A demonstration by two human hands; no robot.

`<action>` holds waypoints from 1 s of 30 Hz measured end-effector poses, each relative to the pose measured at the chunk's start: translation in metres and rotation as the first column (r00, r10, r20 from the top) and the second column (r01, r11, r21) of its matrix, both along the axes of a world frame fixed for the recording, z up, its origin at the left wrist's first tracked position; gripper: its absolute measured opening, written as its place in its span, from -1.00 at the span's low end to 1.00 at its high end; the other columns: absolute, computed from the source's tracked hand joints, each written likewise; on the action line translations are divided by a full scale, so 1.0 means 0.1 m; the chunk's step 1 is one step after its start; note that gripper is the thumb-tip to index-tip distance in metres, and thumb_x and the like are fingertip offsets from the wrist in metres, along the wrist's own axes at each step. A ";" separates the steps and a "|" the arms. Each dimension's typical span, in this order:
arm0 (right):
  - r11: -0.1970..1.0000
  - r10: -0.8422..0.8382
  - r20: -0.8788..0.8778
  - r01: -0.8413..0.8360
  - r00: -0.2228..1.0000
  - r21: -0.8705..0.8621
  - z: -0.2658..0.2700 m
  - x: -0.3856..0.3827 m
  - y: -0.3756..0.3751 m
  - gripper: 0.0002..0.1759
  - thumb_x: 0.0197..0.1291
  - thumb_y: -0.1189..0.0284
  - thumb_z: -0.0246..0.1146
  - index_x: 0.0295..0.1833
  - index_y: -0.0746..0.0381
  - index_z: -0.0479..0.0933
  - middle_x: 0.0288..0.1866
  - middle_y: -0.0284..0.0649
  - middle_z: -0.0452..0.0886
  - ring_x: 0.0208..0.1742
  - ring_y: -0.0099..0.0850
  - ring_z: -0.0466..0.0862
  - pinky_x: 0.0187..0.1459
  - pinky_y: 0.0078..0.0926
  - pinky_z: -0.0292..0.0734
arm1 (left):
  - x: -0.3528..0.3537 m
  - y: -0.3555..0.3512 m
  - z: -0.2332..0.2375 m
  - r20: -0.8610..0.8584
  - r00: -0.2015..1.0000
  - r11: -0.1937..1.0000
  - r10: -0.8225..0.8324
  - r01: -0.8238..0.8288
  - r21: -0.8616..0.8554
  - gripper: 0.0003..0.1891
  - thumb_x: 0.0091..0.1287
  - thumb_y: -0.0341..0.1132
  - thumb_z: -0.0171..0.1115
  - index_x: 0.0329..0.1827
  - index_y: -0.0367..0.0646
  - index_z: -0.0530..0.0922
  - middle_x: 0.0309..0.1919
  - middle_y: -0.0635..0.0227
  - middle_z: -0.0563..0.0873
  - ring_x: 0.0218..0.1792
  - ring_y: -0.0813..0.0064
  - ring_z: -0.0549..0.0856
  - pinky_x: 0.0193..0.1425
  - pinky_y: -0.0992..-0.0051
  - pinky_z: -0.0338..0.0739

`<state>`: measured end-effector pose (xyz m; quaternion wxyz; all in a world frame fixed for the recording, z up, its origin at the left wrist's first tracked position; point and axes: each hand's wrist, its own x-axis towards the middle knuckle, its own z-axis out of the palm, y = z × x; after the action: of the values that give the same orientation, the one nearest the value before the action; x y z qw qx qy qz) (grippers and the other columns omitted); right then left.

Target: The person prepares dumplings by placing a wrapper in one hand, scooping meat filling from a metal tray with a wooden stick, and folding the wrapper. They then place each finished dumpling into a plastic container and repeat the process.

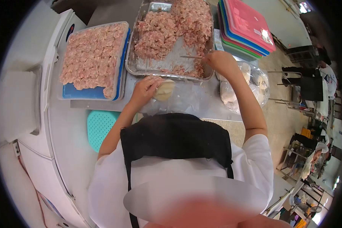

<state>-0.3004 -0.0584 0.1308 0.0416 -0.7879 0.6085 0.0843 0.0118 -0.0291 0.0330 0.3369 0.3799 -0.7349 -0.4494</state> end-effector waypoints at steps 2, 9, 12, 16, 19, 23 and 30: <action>0.996 0.088 0.102 -0.088 0.991 -0.001 -0.31 0.05 0.14 -0.72 0.18 0.26 0.14 -0.36 0.19 0.66 -0.39 -0.05 0.67 -0.29 -0.07 0.69 -0.24 -0.12 0.58 | 0.00 -0.07 0.00 -0.052 0.999 1.000 0.013 -0.014 -0.017 -0.78 0.35 -0.29 0.19 -0.13 -0.27 0.66 -0.21 0.21 0.73 -0.15 0.36 0.68 -0.03 0.46 0.52; 0.988 -0.089 -0.060 0.096 0.994 0.119 0.06 0.08 0.33 -0.70 0.13 0.29 0.13 -0.38 0.28 0.66 -0.38 0.01 0.67 -0.29 -0.03 0.69 -0.26 -0.05 0.56 | 0.17 -0.29 0.46 -0.470 0.819 0.824 0.330 -0.006 0.567 -0.76 0.44 -0.23 0.14 -0.05 -0.23 0.61 -0.19 0.49 0.66 -0.14 0.68 0.60 -0.03 0.57 0.51; 1.000 -0.015 0.015 0.016 1.000 -0.020 -0.17 0.09 0.53 -0.76 0.11 0.39 0.11 -0.41 0.27 0.65 -0.43 0.03 0.66 -0.34 -0.02 0.68 -0.29 -0.05 0.56 | 0.42 -0.46 0.62 -0.394 0.836 0.871 0.382 -0.183 0.456 -0.74 0.44 -0.24 0.14 -0.01 -0.25 0.59 -0.12 0.45 0.67 -0.11 0.67 0.60 -0.01 0.59 0.51; 0.999 0.022 0.010 -0.022 1.000 -0.035 -0.20 0.66 0.47 -0.81 0.03 0.48 0.11 -0.48 0.25 0.62 -0.49 -0.01 0.64 -0.37 -0.10 0.70 -0.37 -0.13 0.58 | 0.73 -0.54 0.83 -0.346 0.814 0.880 0.467 -0.390 0.270 -0.69 0.43 -0.26 0.14 0.12 -0.27 0.56 -0.09 0.43 0.68 -0.06 0.66 0.60 0.00 0.59 0.51; 0.993 0.087 0.090 -0.079 0.992 -0.092 -0.20 0.95 0.37 -0.82 0.02 0.48 0.11 -0.49 0.24 0.61 -0.50 -0.04 0.64 -0.38 -0.13 0.70 -0.38 -0.17 0.59 | 0.93 -0.56 0.97 -0.186 0.862 0.880 0.471 -0.445 0.165 -0.71 0.40 -0.33 0.17 0.12 -0.25 0.58 -0.15 0.41 0.70 -0.08 0.65 0.60 -0.03 0.55 0.52; 0.978 0.179 0.115 -0.163 0.977 -0.131 -0.34 1.21 0.23 -0.84 0.01 0.48 0.13 -0.47 0.23 0.62 -0.47 -0.07 0.65 -0.36 -0.13 0.71 -0.38 -0.20 0.60 | 1.07 -0.50 1.16 -0.052 0.920 0.895 0.388 -0.390 -0.216 -0.86 0.32 -0.42 0.22 -0.11 -0.23 0.65 -0.28 0.30 0.71 -0.23 0.58 0.66 -0.15 0.51 0.53; 0.982 0.186 0.141 -0.188 0.972 -0.002 -0.48 1.55 -0.01 -0.82 0.09 0.42 0.17 -0.38 0.27 0.64 -0.39 0.02 0.66 -0.32 -0.09 0.70 -0.33 -0.15 0.59 | 1.29 -0.39 1.25 0.215 0.843 0.794 0.493 -0.334 -0.508 -0.97 0.24 -0.48 0.24 -0.32 -0.25 0.59 -0.35 0.22 0.68 -0.27 0.32 0.68 -0.20 0.45 0.52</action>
<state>-0.1455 -0.0596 0.0828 0.0807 -0.8454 0.5268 0.0355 0.1410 -0.0684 0.1583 0.3765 0.5154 -0.7621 -0.1084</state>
